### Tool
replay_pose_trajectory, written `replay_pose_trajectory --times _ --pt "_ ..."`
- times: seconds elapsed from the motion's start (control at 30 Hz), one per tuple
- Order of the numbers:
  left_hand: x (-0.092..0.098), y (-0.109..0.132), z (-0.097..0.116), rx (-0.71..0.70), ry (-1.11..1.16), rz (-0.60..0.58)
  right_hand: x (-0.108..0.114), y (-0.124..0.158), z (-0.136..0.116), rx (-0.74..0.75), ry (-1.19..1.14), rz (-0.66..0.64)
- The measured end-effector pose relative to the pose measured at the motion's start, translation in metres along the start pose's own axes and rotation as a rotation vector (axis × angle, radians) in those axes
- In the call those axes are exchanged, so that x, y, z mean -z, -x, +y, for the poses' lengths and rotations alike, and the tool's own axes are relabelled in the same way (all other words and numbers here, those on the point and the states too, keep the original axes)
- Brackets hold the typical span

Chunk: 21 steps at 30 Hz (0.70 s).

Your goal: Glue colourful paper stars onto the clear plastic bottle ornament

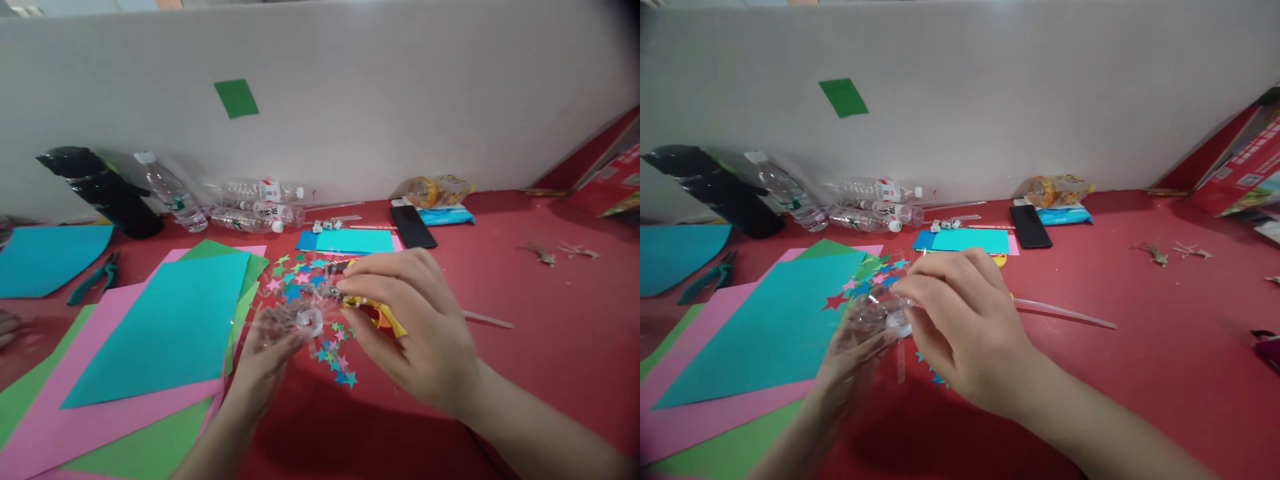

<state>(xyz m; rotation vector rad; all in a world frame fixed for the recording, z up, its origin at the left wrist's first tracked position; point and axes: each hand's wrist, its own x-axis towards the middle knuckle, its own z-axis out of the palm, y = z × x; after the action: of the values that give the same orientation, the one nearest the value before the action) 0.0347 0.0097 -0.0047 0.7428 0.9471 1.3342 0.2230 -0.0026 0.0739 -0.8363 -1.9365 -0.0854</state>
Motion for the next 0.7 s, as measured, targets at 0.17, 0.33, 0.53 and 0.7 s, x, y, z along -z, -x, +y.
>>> replay_pose_trajectory --times 0.17,0.33,0.53,0.7 --pt "-0.0014 -0.0008 0.0003 0.052 0.025 0.006 0.0064 -0.0054 0.0030 0.017 0.010 0.015" --pt "-0.0029 -0.0025 0.0008 0.054 0.043 -0.055 0.0070 -0.0064 0.0021 0.026 -0.023 -0.012" --pt "-0.0056 -0.0026 0.0017 0.083 0.023 -0.040 0.0009 -0.0023 -0.0017 0.078 0.012 -0.001" --pt "-0.0046 0.0010 0.0000 0.056 -0.045 -0.018 0.0005 0.0015 -0.0047 0.106 0.055 0.013"
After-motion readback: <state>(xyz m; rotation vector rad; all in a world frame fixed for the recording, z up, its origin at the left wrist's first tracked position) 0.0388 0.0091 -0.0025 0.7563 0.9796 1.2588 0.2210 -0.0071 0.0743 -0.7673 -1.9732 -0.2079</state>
